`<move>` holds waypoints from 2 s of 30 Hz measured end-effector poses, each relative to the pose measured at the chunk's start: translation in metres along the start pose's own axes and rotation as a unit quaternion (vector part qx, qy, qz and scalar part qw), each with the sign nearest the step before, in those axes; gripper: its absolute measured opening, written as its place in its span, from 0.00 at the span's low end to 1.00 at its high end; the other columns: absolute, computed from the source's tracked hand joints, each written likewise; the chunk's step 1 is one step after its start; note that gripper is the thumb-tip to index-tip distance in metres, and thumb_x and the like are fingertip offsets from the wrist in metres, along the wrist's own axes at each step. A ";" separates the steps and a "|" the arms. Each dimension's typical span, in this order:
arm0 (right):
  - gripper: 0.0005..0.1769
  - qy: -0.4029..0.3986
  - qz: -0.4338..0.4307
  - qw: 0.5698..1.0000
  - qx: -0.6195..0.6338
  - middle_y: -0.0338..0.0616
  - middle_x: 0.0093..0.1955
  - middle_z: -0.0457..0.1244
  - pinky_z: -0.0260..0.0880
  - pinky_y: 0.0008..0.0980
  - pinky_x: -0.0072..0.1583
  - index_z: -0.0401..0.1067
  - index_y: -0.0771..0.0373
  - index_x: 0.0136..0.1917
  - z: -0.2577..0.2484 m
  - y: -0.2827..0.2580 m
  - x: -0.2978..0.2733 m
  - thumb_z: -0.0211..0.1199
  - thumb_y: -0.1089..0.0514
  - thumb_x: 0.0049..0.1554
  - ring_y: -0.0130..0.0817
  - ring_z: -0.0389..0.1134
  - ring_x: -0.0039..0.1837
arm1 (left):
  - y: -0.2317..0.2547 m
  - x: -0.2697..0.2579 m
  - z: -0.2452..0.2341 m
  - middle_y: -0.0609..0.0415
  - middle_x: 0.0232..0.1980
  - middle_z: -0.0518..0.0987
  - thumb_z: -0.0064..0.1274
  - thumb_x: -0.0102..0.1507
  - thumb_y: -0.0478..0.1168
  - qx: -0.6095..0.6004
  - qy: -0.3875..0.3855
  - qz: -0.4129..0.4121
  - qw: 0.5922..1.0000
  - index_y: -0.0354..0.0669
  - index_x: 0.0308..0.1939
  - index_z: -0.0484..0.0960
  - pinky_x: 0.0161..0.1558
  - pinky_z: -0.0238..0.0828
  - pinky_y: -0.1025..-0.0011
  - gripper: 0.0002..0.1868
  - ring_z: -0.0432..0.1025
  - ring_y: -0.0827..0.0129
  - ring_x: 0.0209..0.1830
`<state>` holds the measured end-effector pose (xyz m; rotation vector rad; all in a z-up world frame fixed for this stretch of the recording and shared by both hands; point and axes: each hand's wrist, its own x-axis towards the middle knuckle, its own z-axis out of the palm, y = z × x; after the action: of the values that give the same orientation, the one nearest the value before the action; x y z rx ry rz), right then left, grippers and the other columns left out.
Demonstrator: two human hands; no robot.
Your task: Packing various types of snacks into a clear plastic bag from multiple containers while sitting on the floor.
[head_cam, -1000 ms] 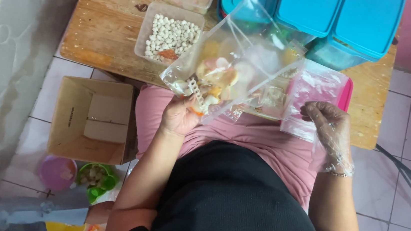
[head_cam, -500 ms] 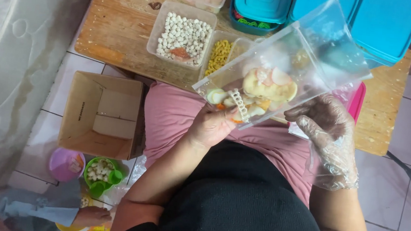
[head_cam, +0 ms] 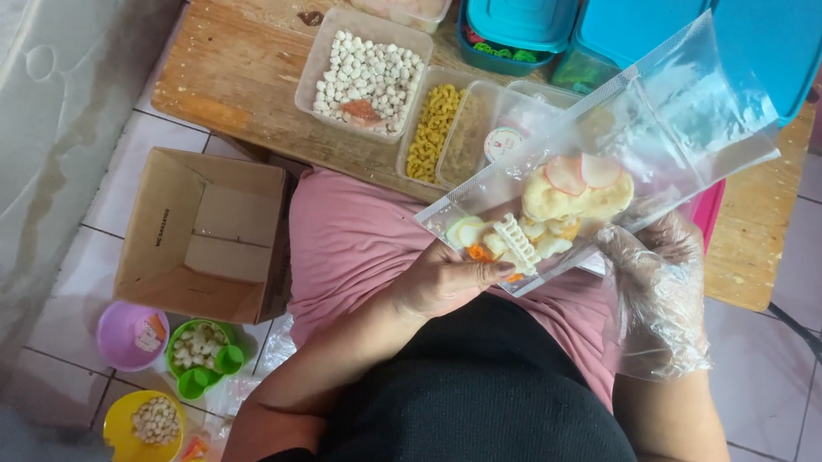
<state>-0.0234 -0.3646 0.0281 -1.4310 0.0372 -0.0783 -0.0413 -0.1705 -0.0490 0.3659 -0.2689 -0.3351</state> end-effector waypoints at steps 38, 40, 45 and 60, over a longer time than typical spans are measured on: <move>0.05 0.023 -0.018 0.998 -0.052 0.50 0.43 0.69 0.75 0.29 0.54 0.78 0.67 0.46 -0.001 -0.017 -0.007 0.72 0.68 0.55 0.29 0.71 0.50 | 0.036 -0.003 -0.016 0.41 0.68 0.74 0.59 0.62 0.39 0.098 -0.031 0.019 0.994 0.36 0.75 0.63 0.64 0.73 0.56 0.38 0.72 0.55 0.65; 0.05 0.006 -0.009 0.996 -0.090 0.52 0.42 0.69 0.75 0.31 0.53 0.78 0.67 0.45 0.005 -0.019 -0.008 0.73 0.68 0.54 0.31 0.71 0.50 | 0.034 -0.002 -0.001 0.42 0.63 0.78 0.62 0.59 0.30 0.153 -0.019 0.021 0.988 0.35 0.71 0.68 0.58 0.78 0.57 0.37 0.76 0.55 0.59; 0.07 0.048 0.079 0.996 -0.009 0.49 0.36 0.67 0.80 0.30 0.38 0.76 0.67 0.46 0.009 -0.001 0.006 0.72 0.61 0.59 0.31 0.72 0.39 | 0.021 0.005 0.004 0.51 0.43 0.82 0.68 0.53 0.25 0.272 -0.001 0.027 0.962 0.35 0.50 0.81 0.47 0.82 0.67 0.21 0.77 0.69 0.45; 0.14 -0.148 0.095 0.972 -0.153 0.55 0.44 0.69 0.73 0.38 0.50 0.79 0.71 0.55 0.000 -0.036 -0.006 0.69 0.64 0.55 0.37 0.67 0.48 | 0.061 0.016 -0.016 0.45 0.40 0.82 0.62 0.62 0.31 0.327 0.030 0.077 0.941 0.38 0.43 0.75 0.34 0.85 0.65 0.11 0.80 0.65 0.35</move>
<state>-0.0301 -0.3688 0.0640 -1.7271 -0.0622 0.3108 -0.0053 -0.1174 -0.0366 1.0047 -0.3442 -0.0697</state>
